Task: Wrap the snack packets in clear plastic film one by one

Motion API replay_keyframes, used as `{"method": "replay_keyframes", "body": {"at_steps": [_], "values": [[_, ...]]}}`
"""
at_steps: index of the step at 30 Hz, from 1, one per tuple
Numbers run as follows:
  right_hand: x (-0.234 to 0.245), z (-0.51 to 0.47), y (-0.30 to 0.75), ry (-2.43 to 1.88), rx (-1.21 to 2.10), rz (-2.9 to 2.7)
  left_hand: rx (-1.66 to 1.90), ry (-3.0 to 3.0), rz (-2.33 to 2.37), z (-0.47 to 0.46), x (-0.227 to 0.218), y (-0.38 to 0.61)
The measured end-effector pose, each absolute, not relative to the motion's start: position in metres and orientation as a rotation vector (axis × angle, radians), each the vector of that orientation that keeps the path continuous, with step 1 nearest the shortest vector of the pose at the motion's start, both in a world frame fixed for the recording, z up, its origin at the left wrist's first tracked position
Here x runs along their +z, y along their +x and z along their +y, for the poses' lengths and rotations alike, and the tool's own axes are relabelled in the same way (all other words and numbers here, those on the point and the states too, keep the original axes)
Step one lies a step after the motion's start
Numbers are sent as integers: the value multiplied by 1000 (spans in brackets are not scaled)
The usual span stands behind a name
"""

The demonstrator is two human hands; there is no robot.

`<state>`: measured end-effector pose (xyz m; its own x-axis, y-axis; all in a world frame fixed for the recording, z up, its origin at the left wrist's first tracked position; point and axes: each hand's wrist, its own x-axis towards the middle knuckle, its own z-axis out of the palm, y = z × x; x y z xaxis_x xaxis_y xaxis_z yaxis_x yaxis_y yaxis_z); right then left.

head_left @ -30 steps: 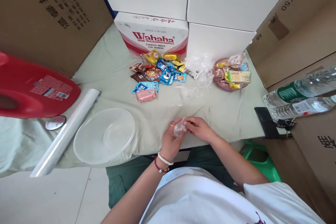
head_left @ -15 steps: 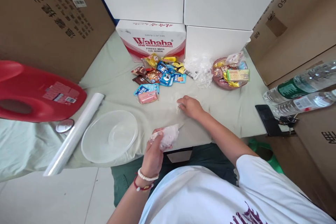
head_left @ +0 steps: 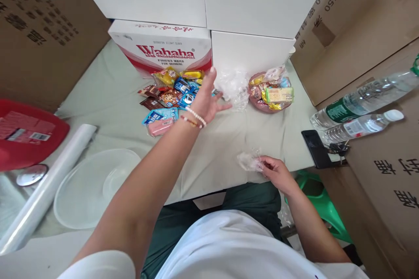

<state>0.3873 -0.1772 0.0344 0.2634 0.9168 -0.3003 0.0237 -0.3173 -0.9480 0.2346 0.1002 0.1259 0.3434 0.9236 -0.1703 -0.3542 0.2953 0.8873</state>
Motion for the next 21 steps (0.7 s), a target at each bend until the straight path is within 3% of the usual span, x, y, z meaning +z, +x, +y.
{"method": "replay_keyframes", "body": {"at_steps": [4,10,15,21], "values": [[35,-162,380,-1543,1039,-564,863,910,983,86,103,234],[26,-128,335,-1416,1065,-388,716,977,1060,-46,32,169],[33,-114,286,-1359,1389,-599,825,822,1030,-84,21,149],[59,-107,287,-1308,1480,-614,971,638,978,-66,23,109]]}}
